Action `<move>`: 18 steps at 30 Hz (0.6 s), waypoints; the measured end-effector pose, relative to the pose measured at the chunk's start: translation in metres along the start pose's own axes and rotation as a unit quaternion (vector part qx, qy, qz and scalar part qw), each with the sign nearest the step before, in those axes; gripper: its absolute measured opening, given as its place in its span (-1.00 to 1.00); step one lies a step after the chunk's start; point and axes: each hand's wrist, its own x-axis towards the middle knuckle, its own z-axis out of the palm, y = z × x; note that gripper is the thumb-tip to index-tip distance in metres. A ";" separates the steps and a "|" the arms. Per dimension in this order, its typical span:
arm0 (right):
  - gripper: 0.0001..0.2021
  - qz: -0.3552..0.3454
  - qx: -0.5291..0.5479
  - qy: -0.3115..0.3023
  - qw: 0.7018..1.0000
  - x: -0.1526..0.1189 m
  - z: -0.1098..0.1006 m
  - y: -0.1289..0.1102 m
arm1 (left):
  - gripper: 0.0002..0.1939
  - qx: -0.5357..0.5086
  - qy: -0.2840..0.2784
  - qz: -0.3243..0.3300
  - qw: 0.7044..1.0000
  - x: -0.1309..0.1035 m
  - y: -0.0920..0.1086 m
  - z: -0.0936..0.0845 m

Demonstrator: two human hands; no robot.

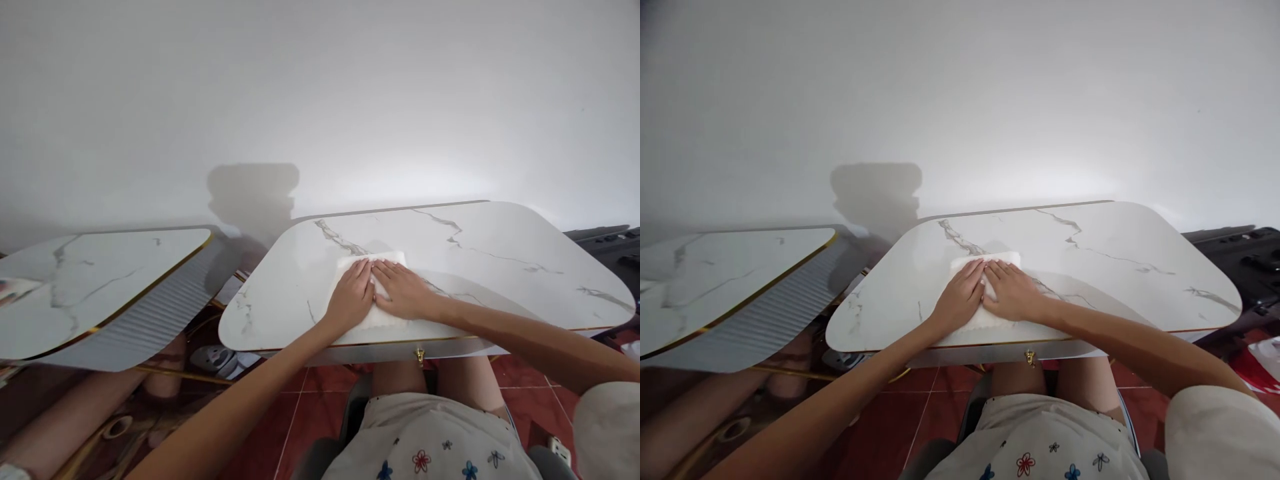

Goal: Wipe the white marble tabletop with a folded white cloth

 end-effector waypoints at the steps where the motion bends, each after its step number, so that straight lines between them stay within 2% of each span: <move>1: -0.39 0.001 -0.004 -0.004 1.000 0.007 0.000 0.009 | -0.51 -0.007 0.002 -0.003 1.000 0.010 -0.003 0.002; 6: -0.41 -0.002 -0.012 -0.005 1.000 0.055 0.008 0.046 | -0.52 -0.020 0.011 -0.011 1.000 0.061 -0.033 0.013; 14: -0.42 0.013 -0.037 -0.021 0.999 0.139 0.024 0.093 | -0.55 0.014 0.049 0.020 0.999 0.134 -0.103 0.036; 18: -0.43 0.040 -0.036 -0.015 0.998 0.167 0.030 0.115 | -0.57 0.030 0.049 0.034 0.998 0.167 -0.122 0.044</move>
